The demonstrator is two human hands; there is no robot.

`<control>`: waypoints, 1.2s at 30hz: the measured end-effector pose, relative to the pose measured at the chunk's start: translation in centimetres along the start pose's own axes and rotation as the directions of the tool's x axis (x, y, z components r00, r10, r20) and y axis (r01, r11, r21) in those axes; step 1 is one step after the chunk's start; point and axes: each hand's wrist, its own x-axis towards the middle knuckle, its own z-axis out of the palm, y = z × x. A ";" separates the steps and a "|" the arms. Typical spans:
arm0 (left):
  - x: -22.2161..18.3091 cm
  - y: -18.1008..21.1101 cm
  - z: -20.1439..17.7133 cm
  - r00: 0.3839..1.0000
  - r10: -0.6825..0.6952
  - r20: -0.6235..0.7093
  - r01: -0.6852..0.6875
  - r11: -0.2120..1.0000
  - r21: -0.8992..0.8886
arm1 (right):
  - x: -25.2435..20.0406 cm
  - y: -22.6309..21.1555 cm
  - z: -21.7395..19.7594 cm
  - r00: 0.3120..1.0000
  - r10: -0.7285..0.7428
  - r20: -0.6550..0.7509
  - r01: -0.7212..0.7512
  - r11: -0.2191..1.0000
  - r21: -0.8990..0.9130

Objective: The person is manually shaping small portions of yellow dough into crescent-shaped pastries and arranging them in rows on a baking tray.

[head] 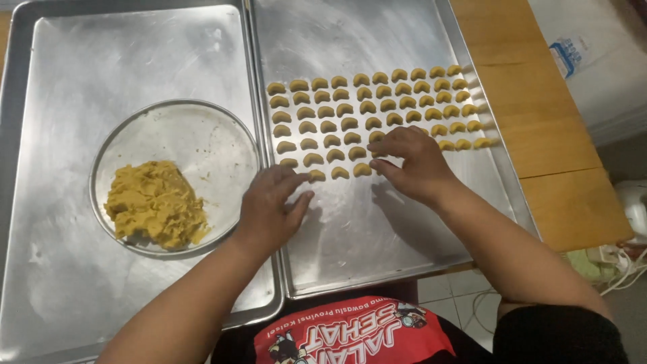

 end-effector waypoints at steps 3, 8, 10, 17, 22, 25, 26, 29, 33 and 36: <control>0.7 -2.1 0.0 0.999 -0.053 -0.001 0.053 0.989 0.136 | 1.1 -0.6 2.9 0.991 -0.072 0.115 0.075 0.997 -0.020; 0.6 -4.9 1.5 1.000 -0.014 -0.011 0.016 0.974 0.226 | 1.7 -1.9 5.8 0.951 0.022 0.308 0.052 0.972 -0.229; 0.6 -5.5 1.8 0.999 0.013 -0.029 -0.006 0.974 0.228 | 1.5 -1.0 7.0 0.945 -0.008 0.327 0.111 0.948 -0.298; 0.9 -5.5 1.6 0.999 -0.043 0.018 0.038 0.973 0.229 | 2.4 -4.2 8.1 0.947 -0.042 0.318 0.128 0.959 -0.253; 0.9 -5.8 1.9 0.998 -0.045 0.049 0.031 0.965 0.260 | 3.1 -4.8 8.8 0.927 0.000 0.375 0.097 0.966 -0.241; 0.9 -5.7 1.9 0.996 -0.060 0.058 0.045 0.969 0.244 | 3.0 -5.0 9.0 0.923 0.034 0.384 0.042 0.982 -0.186; 0.9 -5.6 1.9 0.996 -0.065 0.064 0.047 0.969 0.244 | 3.1 -5.4 8.8 0.918 0.056 0.393 0.016 0.984 -0.178; 0.9 -5.4 1.8 0.995 -0.072 0.073 0.052 0.968 0.244 | 2.7 -4.7 9.4 0.911 0.060 0.408 0.009 0.986 -0.166; 0.9 -5.5 1.8 0.991 -0.085 0.100 0.055 0.960 0.274 | 2.2 -4.2 9.6 0.924 0.017 0.381 0.021 0.995 -0.094; 1.0 -5.3 1.6 0.994 -0.069 0.087 0.045 0.965 0.257 | 2.8 -4.1 7.5 0.939 -0.048 0.341 0.064 0.997 -0.037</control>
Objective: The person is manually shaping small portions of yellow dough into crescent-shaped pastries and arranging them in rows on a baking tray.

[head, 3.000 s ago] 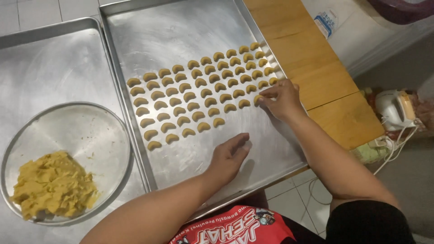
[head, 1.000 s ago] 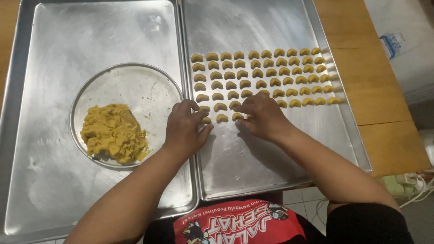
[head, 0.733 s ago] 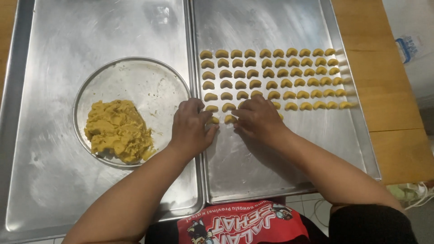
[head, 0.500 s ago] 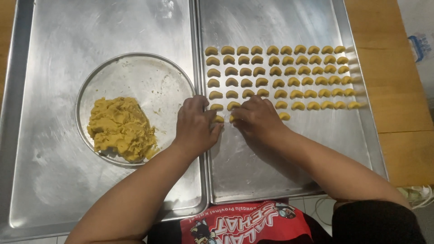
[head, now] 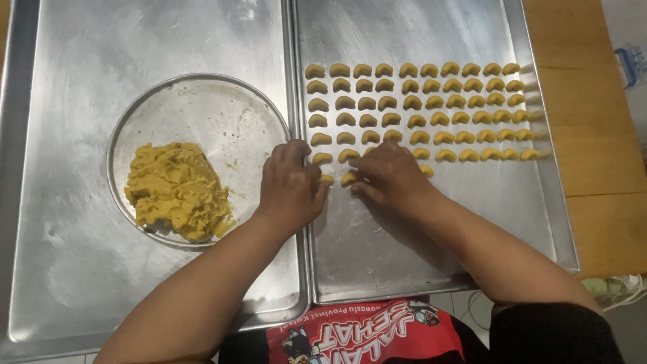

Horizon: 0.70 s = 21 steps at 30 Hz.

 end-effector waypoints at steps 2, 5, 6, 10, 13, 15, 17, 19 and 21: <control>0.0 0.3 -0.5 1.000 0.017 0.001 -0.017 1.000 -0.002 | -0.7 2.1 -0.7 1.000 0.000 -0.026 -0.001 0.999 -0.040; 0.1 0.7 -0.8 0.999 0.052 0.003 -0.052 0.998 -0.027 | -1.1 3.4 -1.6 0.999 0.019 -0.028 -0.022 0.995 -0.095; 0.2 0.8 -0.8 0.997 0.075 0.006 -0.075 0.996 -0.049 | -1.1 3.6 -1.9 0.999 0.044 -0.010 -0.045 0.993 -0.110; 0.4 1.7 -0.1 0.995 0.097 0.026 -0.095 0.993 -0.069 | -0.5 1.6 -1.8 0.991 0.117 0.073 -0.106 0.985 -0.137; 0.6 1.8 -0.2 0.996 0.091 0.013 -0.091 0.995 -0.047 | -0.5 1.4 -1.2 0.991 0.114 0.069 -0.103 0.984 -0.144; 0.8 1.3 -0.1 0.998 0.045 -0.037 -0.045 0.999 -0.016 | -0.7 2.1 -0.6 0.986 0.125 0.109 -0.110 0.985 -0.133; 0.8 1.1 -0.3 0.998 0.043 -0.047 -0.044 0.999 -0.015 | -0.8 1.6 -0.9 0.985 0.135 0.108 -0.124 0.986 -0.108; 0.8 1.1 -0.4 0.997 0.044 -0.057 -0.045 0.999 -0.020 | -0.9 1.3 -1.6 0.983 0.150 0.107 -0.141 0.986 -0.086; 0.8 1.1 -0.6 0.997 0.071 -0.036 -0.071 0.997 -0.026 | -0.8 1.1 -2.8 0.975 0.163 0.150 -0.156 0.986 -0.059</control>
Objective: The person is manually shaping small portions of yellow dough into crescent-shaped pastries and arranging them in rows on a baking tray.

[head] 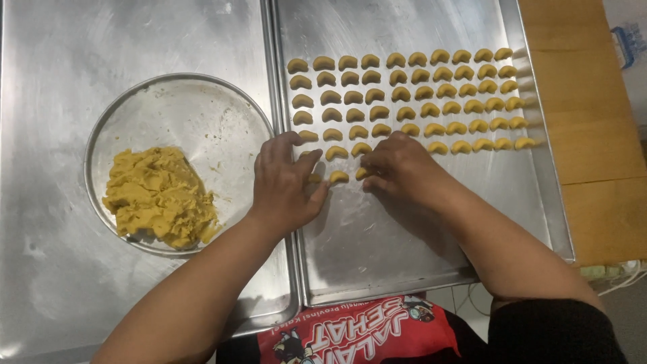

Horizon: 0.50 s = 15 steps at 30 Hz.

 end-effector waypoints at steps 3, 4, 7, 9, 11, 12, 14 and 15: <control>0.0 0.5 -0.1 1.000 0.011 -0.008 -0.011 0.998 -0.056 | -0.1 2.7 -2.1 0.997 -0.063 -0.032 0.060 0.993 -0.100; -0.1 0.4 0.2 1.000 0.012 -0.009 -0.013 0.998 -0.059 | -0.3 2.6 -2.7 0.998 -0.061 -0.032 0.058 0.993 -0.102; -0.1 0.6 0.8 1.000 0.027 0.009 -0.027 0.997 -0.077 | -0.7 2.2 -3.6 0.997 0.077 0.017 -0.076 0.995 -0.058; 0.1 1.3 1.0 0.998 0.059 0.032 -0.057 0.996 -0.067 | -0.5 2.1 -3.0 0.993 0.099 0.071 -0.091 0.990 -0.111; 0.5 1.6 1.5 0.995 0.102 0.005 -0.101 0.993 -0.055 | -0.2 1.8 -2.8 0.989 0.118 0.091 -0.105 0.986 -0.133; 0.8 1.8 1.7 0.990 0.142 -0.023 -0.143 0.989 -0.040 | 0.0 1.6 -2.7 0.985 0.134 0.109 -0.116 0.981 -0.154; 1.2 2.5 2.3 0.988 0.153 -0.021 -0.154 0.988 -0.029 | -0.1 2.2 -2.1 0.985 0.131 0.115 -0.113 0.982 -0.153; 1.5 2.8 2.7 0.986 0.166 -0.021 -0.167 0.986 -0.020 | -0.1 2.6 -1.9 0.984 0.130 0.118 -0.111 0.982 -0.155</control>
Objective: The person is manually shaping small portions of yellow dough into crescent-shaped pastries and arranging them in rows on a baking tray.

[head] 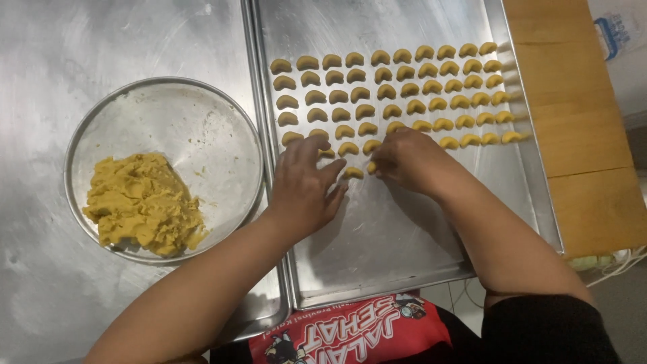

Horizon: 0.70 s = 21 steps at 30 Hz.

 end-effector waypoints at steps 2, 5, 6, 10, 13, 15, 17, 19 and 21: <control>0.5 0.4 0.5 1.000 0.012 0.009 -0.011 1.000 -0.009 | 0.3 0.2 0.3 1.000 0.014 0.022 -0.014 1.000 0.008; 0.8 0.9 2.0 0.999 0.031 0.035 -0.030 0.999 -0.023 | 0.1 0.0 -0.1 0.997 0.031 0.067 -0.032 0.999 0.015; 0.7 1.0 2.5 0.998 0.037 0.053 -0.036 0.999 -0.026 | 0.0 -0.3 -0.3 0.995 0.030 0.091 -0.031 0.999 0.013; 1.1 1.1 2.4 0.994 0.026 0.103 -0.025 1.000 -0.008 | -0.7 0.0 -2.6 0.996 0.047 0.074 -0.052 0.997 0.057; 1.3 0.8 2.2 0.995 0.024 0.093 -0.021 0.999 -0.026 | -1.1 1.8 -3.2 0.997 0.051 0.060 -0.054 0.997 0.050; 1.3 0.8 1.8 0.997 0.029 0.072 -0.026 0.999 -0.045 | -1.3 2.0 -3.2 0.990 0.133 0.040 -0.135 0.989 0.061; 1.3 0.4 1.6 0.999 0.013 0.053 -0.009 0.997 -0.071 | -1.2 2.2 -2.3 0.991 0.123 0.051 -0.125 0.991 0.048; 1.3 0.3 1.3 0.999 -0.010 0.032 0.013 0.995 -0.094 | -1.0 2.5 -1.4 0.992 0.106 0.065 -0.108 0.994 0.032; 1.3 0.3 0.9 0.997 -0.031 -0.072 0.019 0.987 -0.160 | -0.5 2.7 -0.7 0.985 0.130 0.116 -0.134 0.991 0.021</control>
